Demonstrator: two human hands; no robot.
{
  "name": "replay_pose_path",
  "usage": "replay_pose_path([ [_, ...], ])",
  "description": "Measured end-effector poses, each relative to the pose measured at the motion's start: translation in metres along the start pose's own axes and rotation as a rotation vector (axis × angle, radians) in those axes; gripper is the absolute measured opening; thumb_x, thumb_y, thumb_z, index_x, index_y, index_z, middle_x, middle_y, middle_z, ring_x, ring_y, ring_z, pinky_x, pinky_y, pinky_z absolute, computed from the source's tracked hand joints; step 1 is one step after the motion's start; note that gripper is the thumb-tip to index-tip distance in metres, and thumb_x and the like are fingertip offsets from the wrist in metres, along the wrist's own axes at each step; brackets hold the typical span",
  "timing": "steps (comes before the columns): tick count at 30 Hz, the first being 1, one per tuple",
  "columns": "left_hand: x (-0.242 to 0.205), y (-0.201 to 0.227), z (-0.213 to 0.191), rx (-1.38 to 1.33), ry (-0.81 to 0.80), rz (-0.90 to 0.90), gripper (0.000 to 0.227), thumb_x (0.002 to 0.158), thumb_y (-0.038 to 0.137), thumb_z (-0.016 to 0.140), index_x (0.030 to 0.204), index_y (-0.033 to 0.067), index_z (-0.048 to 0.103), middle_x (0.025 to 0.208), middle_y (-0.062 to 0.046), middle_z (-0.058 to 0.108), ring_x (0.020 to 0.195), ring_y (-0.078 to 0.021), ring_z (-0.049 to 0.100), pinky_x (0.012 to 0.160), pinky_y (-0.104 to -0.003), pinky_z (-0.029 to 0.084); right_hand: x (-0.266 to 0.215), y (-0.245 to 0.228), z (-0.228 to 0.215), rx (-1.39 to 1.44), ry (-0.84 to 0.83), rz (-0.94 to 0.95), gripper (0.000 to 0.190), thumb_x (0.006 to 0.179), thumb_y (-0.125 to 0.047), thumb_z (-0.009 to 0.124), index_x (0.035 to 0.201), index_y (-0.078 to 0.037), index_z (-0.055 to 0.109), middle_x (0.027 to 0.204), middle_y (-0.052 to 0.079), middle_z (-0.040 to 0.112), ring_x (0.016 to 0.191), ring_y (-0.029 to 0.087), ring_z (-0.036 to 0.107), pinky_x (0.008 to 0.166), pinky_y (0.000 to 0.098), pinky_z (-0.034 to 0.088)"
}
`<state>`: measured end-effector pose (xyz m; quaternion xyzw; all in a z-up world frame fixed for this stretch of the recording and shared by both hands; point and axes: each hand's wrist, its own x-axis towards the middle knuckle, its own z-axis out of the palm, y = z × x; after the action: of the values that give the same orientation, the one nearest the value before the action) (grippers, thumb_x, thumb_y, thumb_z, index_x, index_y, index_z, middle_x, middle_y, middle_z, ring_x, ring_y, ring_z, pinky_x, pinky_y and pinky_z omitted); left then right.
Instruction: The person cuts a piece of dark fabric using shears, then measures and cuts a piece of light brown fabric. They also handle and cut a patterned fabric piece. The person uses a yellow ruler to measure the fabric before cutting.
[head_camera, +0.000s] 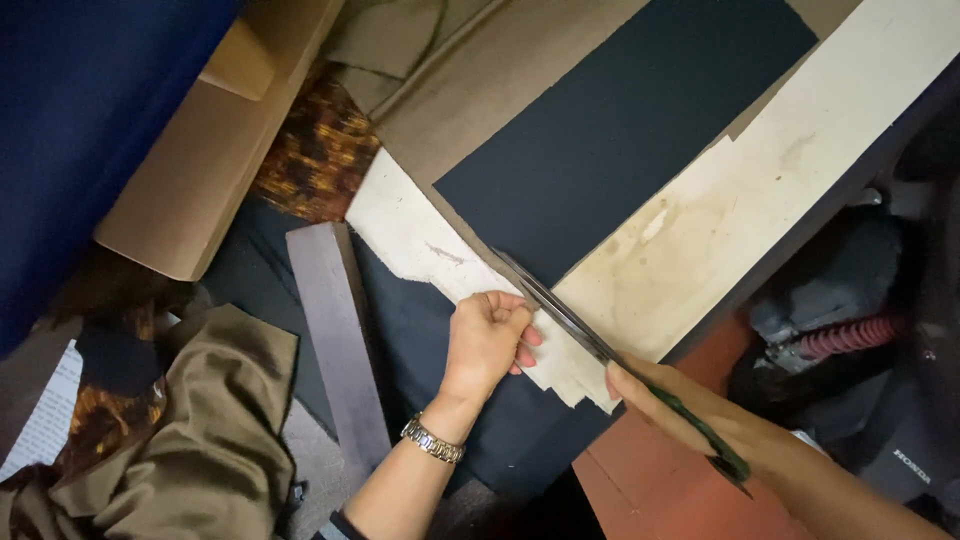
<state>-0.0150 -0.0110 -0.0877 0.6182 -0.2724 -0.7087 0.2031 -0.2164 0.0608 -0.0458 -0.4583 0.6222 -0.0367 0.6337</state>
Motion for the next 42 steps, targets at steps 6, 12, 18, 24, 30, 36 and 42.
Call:
replay_pose_path([
  [6, -0.004, 0.004, -0.001, -0.006, -0.013, 0.005, 0.01, 0.087, 0.009, 0.057, 0.081, 0.0021, 0.061, 0.06, -0.009, 0.066, 0.039, -0.0154, 0.056, 0.033, -0.024, 0.041, 0.01, -0.015, 0.001, -0.085, -0.002, 0.118, 0.043, 0.096, -0.052, 0.034, 0.076, -0.015, 0.045, 0.071, -0.001, 0.042, 0.066, 0.014, 0.038, 0.065, 0.0267, 0.031],
  [12, 0.002, -0.004, -0.001, -0.01, -0.022, 0.033, 0.01, 0.087, 0.008, 0.056, 0.081, 0.0017, 0.062, 0.059, -0.009, 0.065, 0.038, -0.015, 0.055, 0.031, -0.024, 0.041, 0.017, -0.022, 0.008, -0.095, 0.063, 0.025, 0.07, 0.084, -0.057, 0.035, 0.143, -0.022, 0.045, 0.144, -0.005, 0.055, 0.133, 0.008, 0.047, 0.109, 0.0283, 0.032],
  [18, -0.001, 0.001, -0.001, -0.013, -0.025, -0.011, 0.009, 0.087, 0.009, 0.059, 0.082, 0.0015, 0.061, 0.06, -0.01, 0.067, 0.038, -0.0159, 0.056, 0.032, -0.024, 0.042, -0.009, -0.05, 0.001, 0.203, -0.051, 0.028, 0.034, 0.103, -0.036, 0.042, 0.078, -0.014, 0.043, 0.072, -0.003, 0.035, 0.063, 0.011, 0.034, 0.061, 0.0283, 0.032],
  [24, 0.003, -0.005, -0.002, 0.008, -0.034, 0.007, 0.008, 0.086, 0.007, 0.055, 0.09, 0.0018, 0.059, 0.059, -0.01, 0.066, 0.038, -0.0162, 0.057, 0.031, -0.024, 0.042, 0.009, -0.07, 0.0, 0.028, 0.007, 0.201, 0.043, 0.099, -0.05, 0.035, 0.078, -0.013, 0.041, 0.074, 0.0, 0.036, 0.067, 0.014, 0.034, 0.065, 0.029, 0.029],
  [30, 0.001, -0.001, -0.002, 0.022, -0.032, 0.009, 0.008, 0.086, 0.007, 0.055, 0.083, 0.0025, 0.06, 0.059, -0.01, 0.067, 0.039, -0.016, 0.058, 0.031, -0.023, 0.042, 0.018, -0.076, 0.003, -0.026, 0.012, 0.126, 0.037, 0.099, -0.047, 0.037, 0.083, -0.014, 0.048, 0.077, -0.003, 0.04, 0.07, 0.011, 0.039, 0.067, 0.0261, 0.035],
  [36, 0.011, -0.015, 0.0, -0.02, -0.043, 0.024, 0.005, 0.086, 0.006, 0.057, 0.086, 0.0016, 0.06, 0.057, -0.011, 0.065, 0.037, -0.0169, 0.057, 0.029, -0.025, 0.041, 0.042, -0.029, 0.005, -0.15, 0.096, 0.073, 0.04, 0.095, -0.051, 0.038, 0.078, -0.017, 0.052, 0.071, -0.003, 0.047, 0.065, 0.011, 0.041, 0.061, 0.0274, 0.033],
  [42, -0.003, 0.001, -0.004, -0.004, -0.038, 0.011, 0.009, 0.088, 0.01, 0.058, 0.084, 0.0019, 0.06, 0.058, -0.01, 0.066, 0.038, -0.0164, 0.056, 0.032, -0.025, 0.042, 0.024, -0.061, -0.003, -0.017, -0.015, 0.188, 0.047, 0.098, -0.053, 0.032, 0.076, -0.013, 0.043, 0.067, 0.0, 0.034, 0.058, 0.013, 0.031, 0.055, 0.0299, 0.029],
])
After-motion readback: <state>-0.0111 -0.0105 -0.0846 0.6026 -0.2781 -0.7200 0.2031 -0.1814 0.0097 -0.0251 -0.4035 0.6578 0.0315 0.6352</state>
